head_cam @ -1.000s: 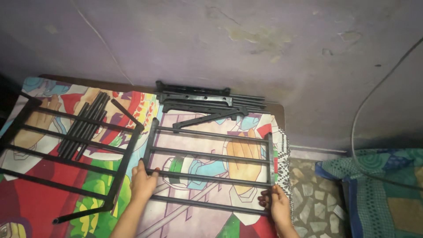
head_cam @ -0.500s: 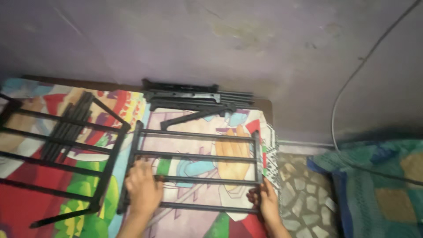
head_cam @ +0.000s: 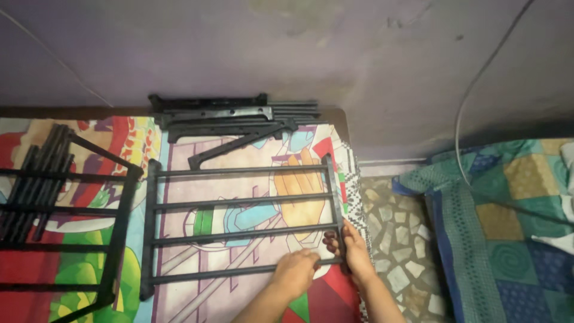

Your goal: The person assembles a metal rack by inserting short black rods into the slots of two side frames on a table. They align and press each rod into place, forming ladder-like sections, and continue adding rods to complete the structure.

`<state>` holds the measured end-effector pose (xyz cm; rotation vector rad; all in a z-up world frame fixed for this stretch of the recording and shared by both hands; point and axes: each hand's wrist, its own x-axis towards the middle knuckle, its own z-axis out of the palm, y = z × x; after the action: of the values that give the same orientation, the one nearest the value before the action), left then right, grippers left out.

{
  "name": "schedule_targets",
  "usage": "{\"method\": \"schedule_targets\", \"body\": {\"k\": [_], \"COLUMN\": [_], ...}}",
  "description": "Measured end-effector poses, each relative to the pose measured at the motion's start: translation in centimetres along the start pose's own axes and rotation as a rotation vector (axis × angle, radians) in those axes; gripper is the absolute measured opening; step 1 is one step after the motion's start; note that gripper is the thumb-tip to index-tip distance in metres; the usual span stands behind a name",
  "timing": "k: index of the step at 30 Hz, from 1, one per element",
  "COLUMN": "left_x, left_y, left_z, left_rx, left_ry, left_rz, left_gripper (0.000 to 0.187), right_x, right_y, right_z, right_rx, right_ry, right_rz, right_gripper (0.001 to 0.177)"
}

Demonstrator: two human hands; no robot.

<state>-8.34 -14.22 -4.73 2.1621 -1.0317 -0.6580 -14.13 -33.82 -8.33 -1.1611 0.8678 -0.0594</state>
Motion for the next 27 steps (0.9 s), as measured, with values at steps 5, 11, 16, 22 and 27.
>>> {"method": "schedule_targets", "body": {"k": [5,11,16,22,27], "left_x": [0.0,0.3,0.8,1.0,1.2], "left_y": [-0.2,1.4,2.3,3.4,3.5], "left_z": [0.7,-1.5,-1.9,-2.3,-2.1], "left_rx": [-0.093,-0.133,-0.165,-0.138,-0.136], "left_ry": [0.015,0.035,0.047,0.0,-0.01], "left_rz": [-0.062,-0.089,-0.138,-0.187,-0.185], "left_gripper": [0.016,0.021,0.019,0.019,0.022], "right_x": [-0.6,-1.0,-0.6,-0.3,-0.6], "right_y": [0.5,-1.5,-1.8,-1.6,-1.5], "right_z": [-0.2,0.2,-0.5,-0.6,-0.3], "right_rx": [0.052,0.05,0.067,0.101,0.046], "right_ry": [-0.055,-0.093,-0.138,-0.167,-0.166], "right_rz": [-0.05,0.036,0.071,0.088,0.051], "right_gripper": [0.046,0.048,0.05,0.051,0.052]}}
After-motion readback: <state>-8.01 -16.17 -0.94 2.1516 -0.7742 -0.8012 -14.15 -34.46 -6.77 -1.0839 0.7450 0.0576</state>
